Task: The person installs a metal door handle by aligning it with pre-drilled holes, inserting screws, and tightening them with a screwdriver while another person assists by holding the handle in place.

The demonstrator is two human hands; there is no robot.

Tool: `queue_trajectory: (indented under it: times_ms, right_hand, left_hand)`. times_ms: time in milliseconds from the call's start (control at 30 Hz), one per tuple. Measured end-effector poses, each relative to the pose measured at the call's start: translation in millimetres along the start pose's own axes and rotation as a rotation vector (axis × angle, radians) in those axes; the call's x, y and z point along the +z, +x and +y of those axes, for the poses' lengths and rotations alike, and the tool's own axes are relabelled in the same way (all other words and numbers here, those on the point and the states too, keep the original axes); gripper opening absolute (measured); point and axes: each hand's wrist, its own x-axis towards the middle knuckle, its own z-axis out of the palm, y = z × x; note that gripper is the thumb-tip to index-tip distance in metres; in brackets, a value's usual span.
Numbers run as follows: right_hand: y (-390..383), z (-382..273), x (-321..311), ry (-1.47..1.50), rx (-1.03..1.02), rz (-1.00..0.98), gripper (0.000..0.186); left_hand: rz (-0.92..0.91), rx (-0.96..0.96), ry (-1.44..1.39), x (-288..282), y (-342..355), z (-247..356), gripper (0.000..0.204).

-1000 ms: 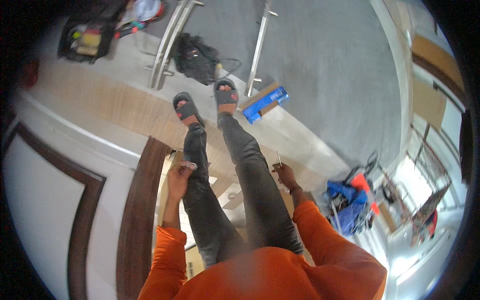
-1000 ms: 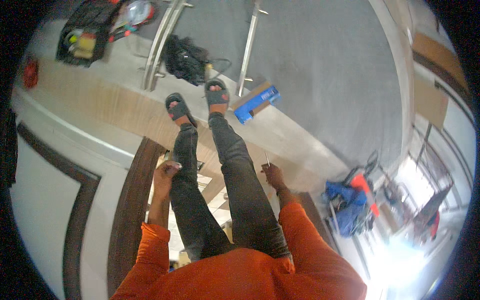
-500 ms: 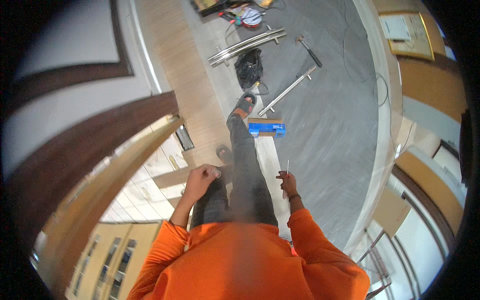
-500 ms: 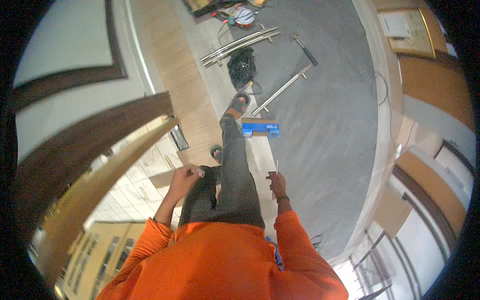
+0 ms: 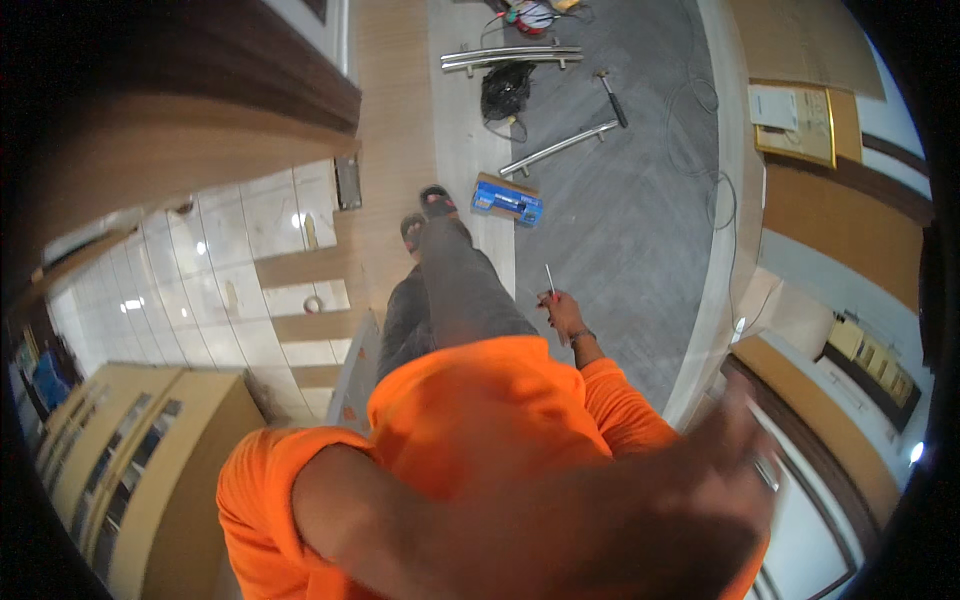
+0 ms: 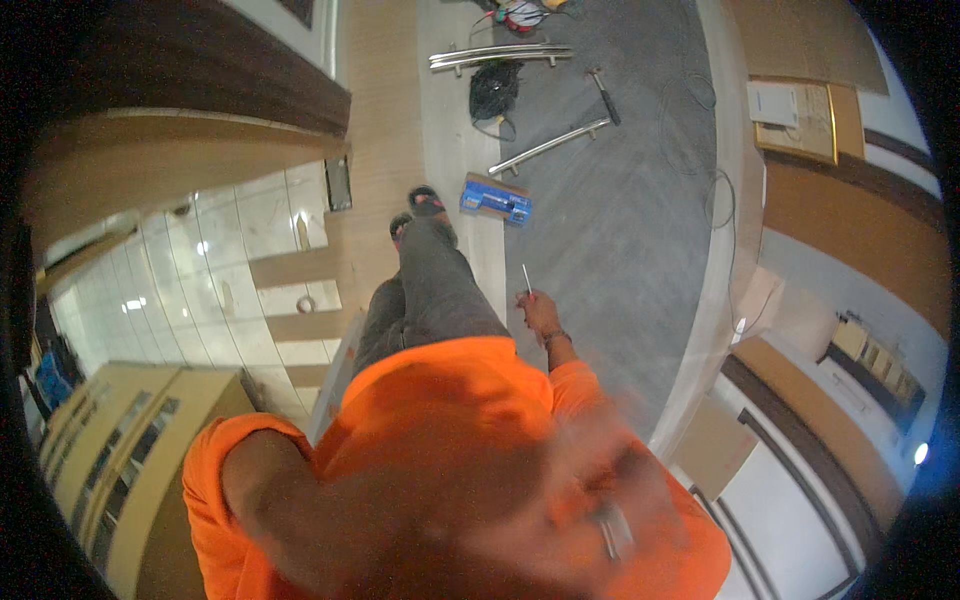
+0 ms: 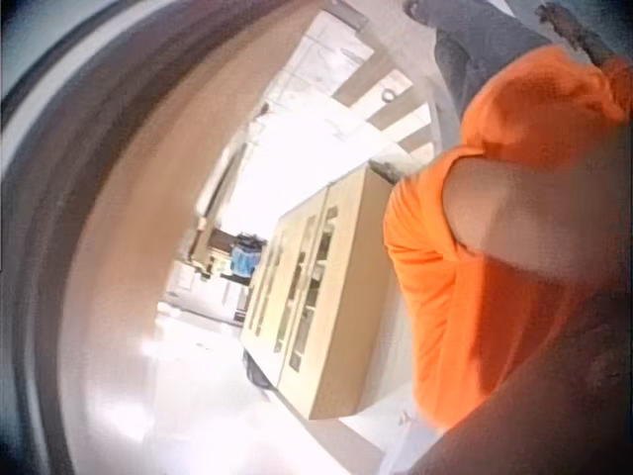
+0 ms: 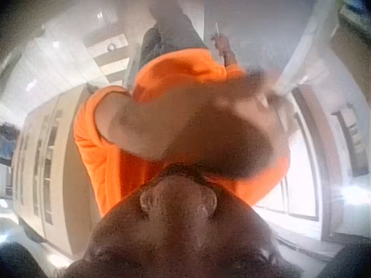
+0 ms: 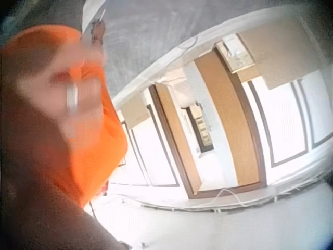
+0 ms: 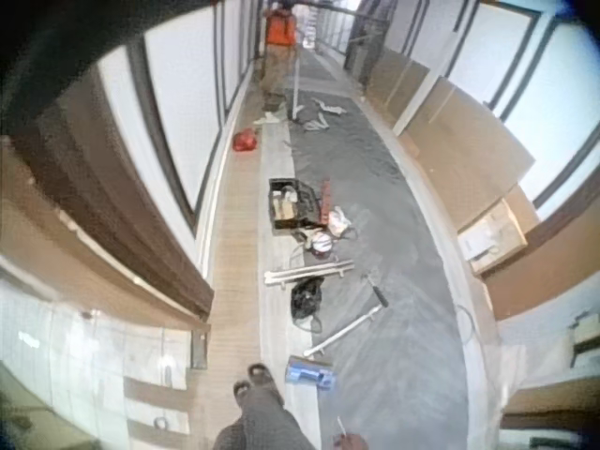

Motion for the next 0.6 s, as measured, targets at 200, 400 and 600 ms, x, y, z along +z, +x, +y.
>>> queue_trajectory:
  times_ms: [200,400,600]
  right_hand:
    - [16,-14,-34,-0.039,-0.133,0.009,0.028]
    - [50,-46,-85,-0.175,-0.388,0.028,0.030]
    - [48,-66,-134,-0.114,-0.301,0.033,0.029]
  left_hand:
    - [0.307,-0.019,0.064,-9,-4,47,0.007]
    - [0.717,-0.251,0.125,0,-21,72,0.007]
    - [0.702,-1.052,-0.060,112,-96,41,0.011]
